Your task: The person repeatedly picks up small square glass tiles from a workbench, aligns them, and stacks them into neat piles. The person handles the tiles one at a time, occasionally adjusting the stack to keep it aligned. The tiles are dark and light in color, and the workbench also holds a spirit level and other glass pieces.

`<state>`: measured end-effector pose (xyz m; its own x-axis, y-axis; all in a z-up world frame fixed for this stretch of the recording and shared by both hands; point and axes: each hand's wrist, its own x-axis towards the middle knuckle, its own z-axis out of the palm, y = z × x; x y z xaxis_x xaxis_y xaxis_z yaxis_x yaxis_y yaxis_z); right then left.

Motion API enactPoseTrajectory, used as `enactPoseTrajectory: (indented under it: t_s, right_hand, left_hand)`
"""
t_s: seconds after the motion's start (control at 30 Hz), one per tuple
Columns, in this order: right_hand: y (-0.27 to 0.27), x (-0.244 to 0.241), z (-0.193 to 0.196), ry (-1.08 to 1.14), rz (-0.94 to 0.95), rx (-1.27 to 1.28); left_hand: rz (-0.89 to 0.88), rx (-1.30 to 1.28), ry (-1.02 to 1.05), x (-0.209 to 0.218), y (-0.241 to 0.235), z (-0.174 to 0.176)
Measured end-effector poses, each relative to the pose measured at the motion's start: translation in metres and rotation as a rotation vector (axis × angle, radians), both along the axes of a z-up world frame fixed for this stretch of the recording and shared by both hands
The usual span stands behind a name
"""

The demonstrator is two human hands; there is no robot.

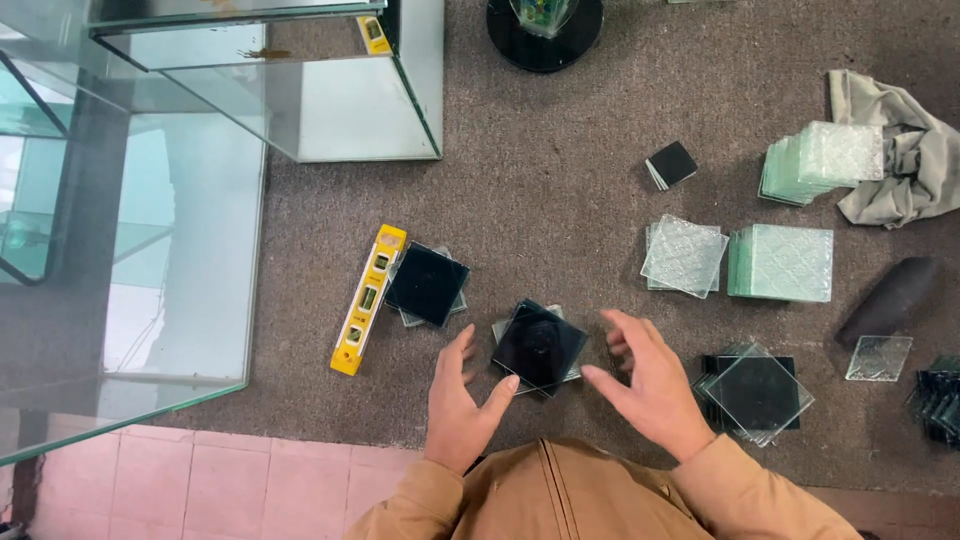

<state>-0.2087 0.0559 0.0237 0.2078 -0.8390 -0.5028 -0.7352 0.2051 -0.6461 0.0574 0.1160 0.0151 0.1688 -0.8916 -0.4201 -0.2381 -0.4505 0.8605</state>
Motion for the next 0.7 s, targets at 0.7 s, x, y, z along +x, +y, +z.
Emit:
enactPoseTrajectory:
  t_s: [0.7]
  right_hand:
    - [-0.014, 0.046, 0.013, 0.478, 0.487, -0.355]
  left_hand:
    - [0.06, 0.07, 0.125, -0.003, 0.011, -0.064]
